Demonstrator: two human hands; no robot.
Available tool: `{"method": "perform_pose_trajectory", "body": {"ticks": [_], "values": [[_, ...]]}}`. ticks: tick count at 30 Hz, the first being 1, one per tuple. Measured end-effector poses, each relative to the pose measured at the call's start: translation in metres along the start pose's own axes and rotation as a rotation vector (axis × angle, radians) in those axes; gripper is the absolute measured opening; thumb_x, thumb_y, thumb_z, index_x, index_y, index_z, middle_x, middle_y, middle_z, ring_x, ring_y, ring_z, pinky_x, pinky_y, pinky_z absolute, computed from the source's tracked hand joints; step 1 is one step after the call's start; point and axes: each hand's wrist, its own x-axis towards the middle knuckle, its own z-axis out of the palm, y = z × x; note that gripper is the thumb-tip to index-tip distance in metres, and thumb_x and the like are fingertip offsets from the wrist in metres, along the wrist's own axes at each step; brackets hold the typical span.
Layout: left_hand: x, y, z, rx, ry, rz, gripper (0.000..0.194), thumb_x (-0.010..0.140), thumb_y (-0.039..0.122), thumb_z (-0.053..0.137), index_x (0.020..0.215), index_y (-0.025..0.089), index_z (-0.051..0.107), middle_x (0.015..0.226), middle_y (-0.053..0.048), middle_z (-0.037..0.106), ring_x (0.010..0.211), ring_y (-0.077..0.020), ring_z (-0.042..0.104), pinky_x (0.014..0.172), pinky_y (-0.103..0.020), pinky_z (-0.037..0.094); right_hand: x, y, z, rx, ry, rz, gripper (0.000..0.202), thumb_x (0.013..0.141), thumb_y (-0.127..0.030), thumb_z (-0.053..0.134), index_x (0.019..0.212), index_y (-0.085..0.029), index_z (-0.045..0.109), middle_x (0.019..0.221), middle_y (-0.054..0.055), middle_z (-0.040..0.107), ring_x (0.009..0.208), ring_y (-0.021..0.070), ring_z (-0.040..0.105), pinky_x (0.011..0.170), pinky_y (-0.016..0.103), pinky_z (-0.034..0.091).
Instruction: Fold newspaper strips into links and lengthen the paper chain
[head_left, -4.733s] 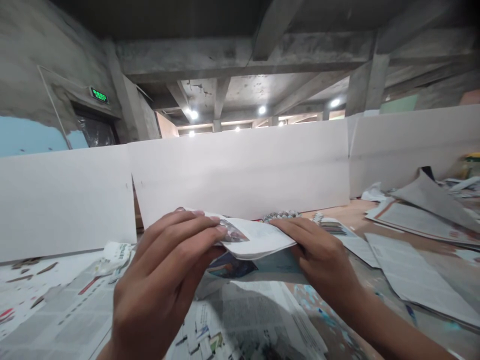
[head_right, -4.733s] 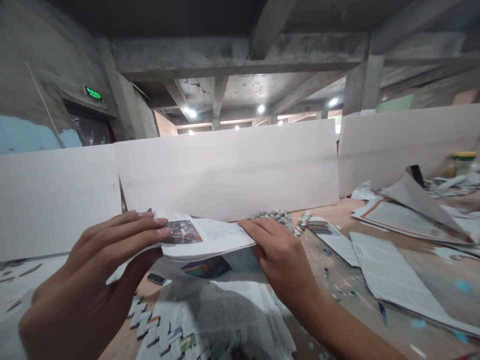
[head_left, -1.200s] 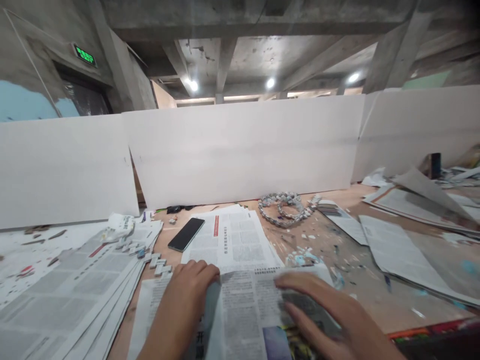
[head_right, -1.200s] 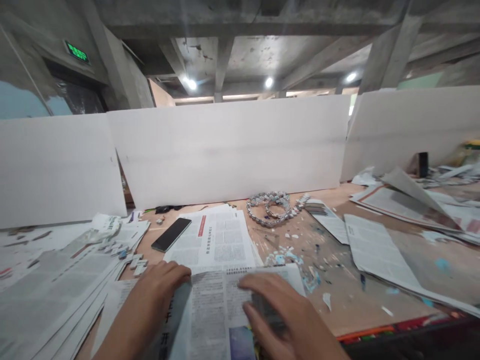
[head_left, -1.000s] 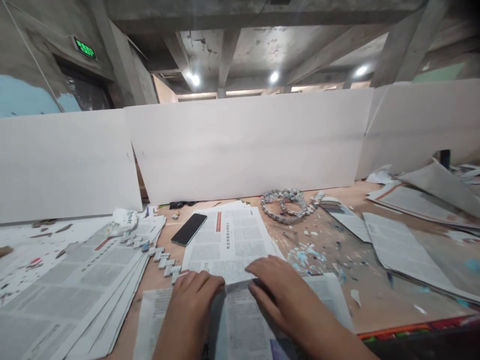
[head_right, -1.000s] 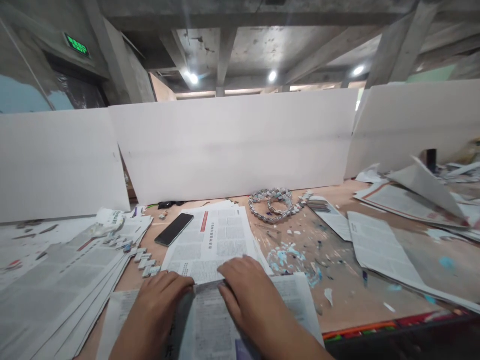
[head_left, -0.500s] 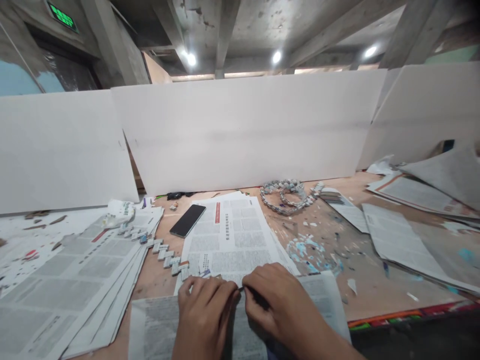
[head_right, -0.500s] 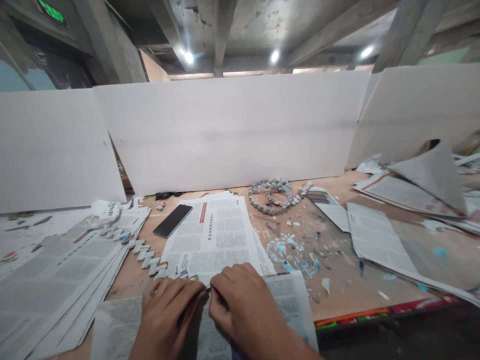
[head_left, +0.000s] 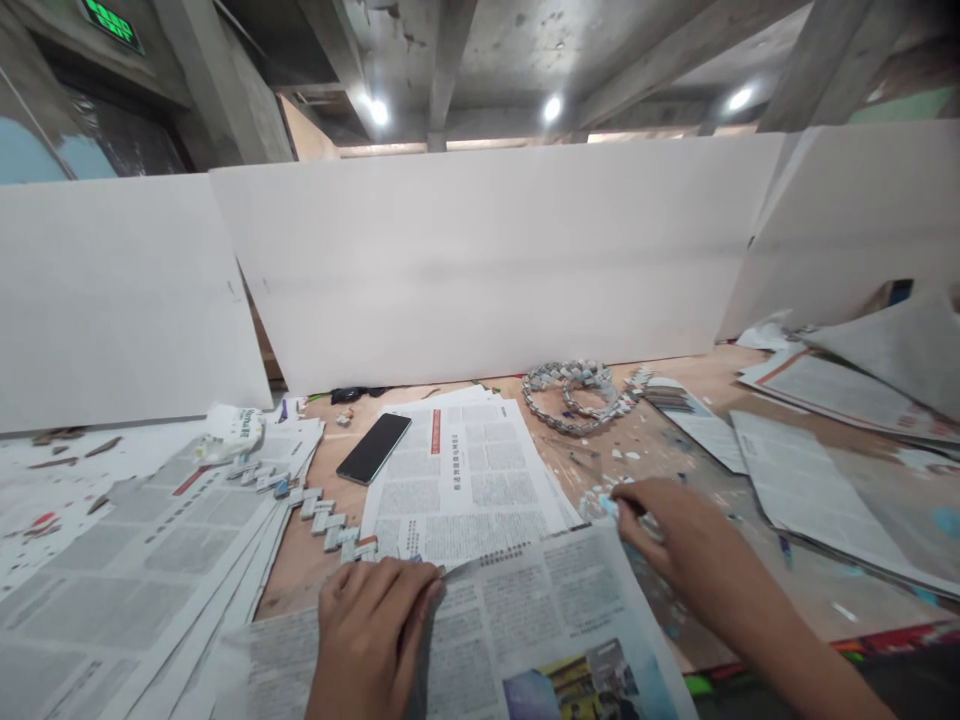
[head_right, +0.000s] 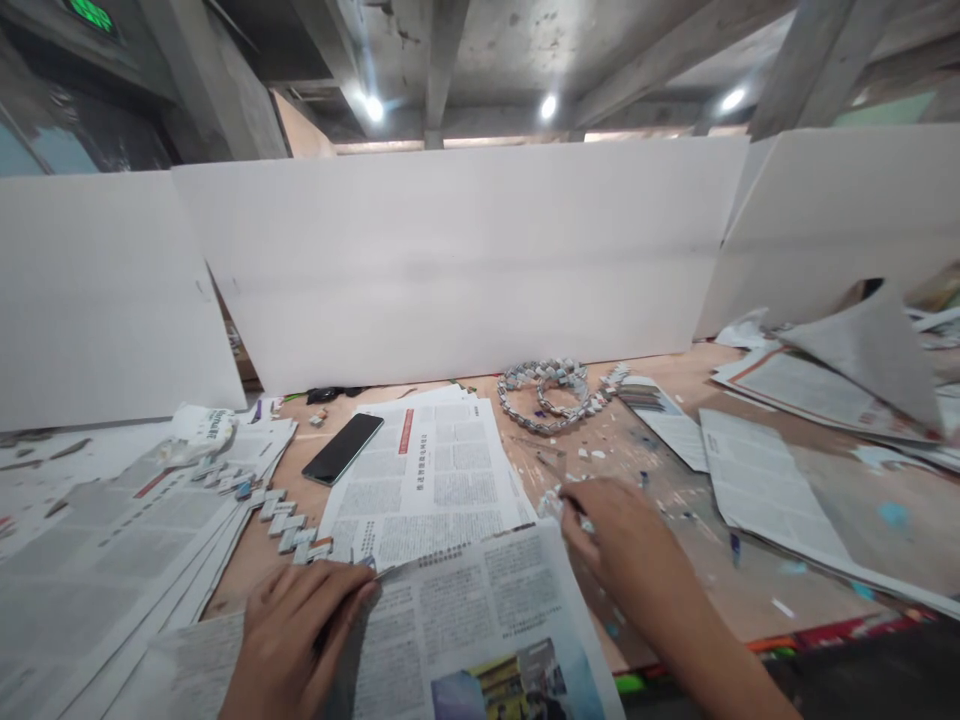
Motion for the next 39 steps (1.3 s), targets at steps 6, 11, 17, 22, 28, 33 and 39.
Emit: {"method": "perform_pose_trajectory", "body": {"ticks": [6, 11, 17, 22, 28, 33, 39], "values": [[0.012, 0.019, 0.002, -0.060, -0.016, 0.001, 0.013, 0.094, 0.021, 0.053, 0.100, 0.027, 0.062, 0.091, 0.000, 0.071, 0.083, -0.0204, 0.062, 0.087, -0.039, 0.035, 0.010, -0.065, -0.017, 0.140, 0.062, -0.211, 0.023, 0.090, -0.016, 0.049, 0.111, -0.019, 0.059, 0.107, 0.010, 0.068, 0.103, 0.0258, 0.060, 0.094, 0.041, 0.042], [0.019, 0.035, 0.004, -0.114, 0.000, 0.033, 0.018, 0.094, 0.012, 0.046, 0.099, 0.024, 0.060, 0.087, 0.000, 0.068, 0.079, -0.0188, 0.060, 0.089, -0.039, 0.034, 0.011, -0.121, -0.001, 0.251, -0.263, -0.306, 0.012, 0.088, -0.011, 0.054, 0.087, -0.022, 0.060, 0.082, 0.002, 0.065, 0.080, 0.0206, 0.058, 0.076, 0.034, 0.043], [0.024, 0.031, -0.001, -0.091, -0.079, 0.001, 0.016, 0.092, 0.012, 0.051, 0.096, 0.023, 0.062, 0.088, 0.000, 0.068, 0.082, -0.0211, 0.059, 0.088, -0.042, 0.036, 0.015, -0.115, 0.008, 0.266, -0.299, -0.270, 0.014, 0.085, -0.009, 0.056, 0.080, -0.021, 0.061, 0.077, 0.000, 0.062, 0.074, 0.0172, 0.055, 0.069, 0.029, 0.037], [0.023, 0.009, -0.010, -0.021, -0.112, -0.005, 0.017, 0.092, 0.016, 0.051, 0.099, 0.023, 0.064, 0.091, -0.003, 0.069, 0.085, -0.0234, 0.061, 0.082, -0.041, 0.043, 0.018, -0.102, 0.003, 0.262, -0.241, -0.223, 0.017, 0.084, -0.008, 0.055, 0.077, -0.021, 0.063, 0.073, 0.000, 0.061, 0.072, 0.0172, 0.054, 0.070, 0.030, 0.036], [0.007, -0.040, -0.029, 0.076, -0.057, -0.084, 0.018, 0.092, 0.027, 0.051, 0.102, 0.025, 0.066, 0.096, -0.003, 0.072, 0.089, -0.0237, 0.065, 0.082, -0.037, 0.049, 0.019, -0.076, -0.005, 0.246, -0.160, -0.192, 0.017, 0.084, -0.009, 0.053, 0.078, -0.020, 0.065, 0.070, 0.001, 0.061, 0.070, 0.0176, 0.054, 0.069, 0.030, 0.037], [0.001, -0.053, -0.043, 0.120, -0.025, -0.080, 0.017, 0.093, 0.029, 0.051, 0.101, 0.026, 0.065, 0.096, -0.003, 0.071, 0.092, -0.0238, 0.065, 0.085, -0.037, 0.048, 0.020, -0.068, -0.010, 0.265, -0.168, -0.228, 0.018, 0.087, -0.010, 0.051, 0.082, -0.020, 0.065, 0.073, 0.002, 0.061, 0.072, 0.0184, 0.054, 0.073, 0.032, 0.038], [0.017, -0.002, -0.032, 0.208, 0.078, 0.054, 0.040, 0.094, 0.024, 0.051, 0.133, 0.024, 0.050, 0.131, -0.007, 0.061, 0.123, -0.0284, 0.050, 0.110, -0.049, 0.029, 0.020, -0.077, -0.009, 0.280, -0.202, -0.252, 0.018, 0.086, -0.008, 0.051, 0.082, -0.019, 0.064, 0.074, 0.002, 0.061, 0.074, 0.0186, 0.054, 0.075, 0.033, 0.038]]}}
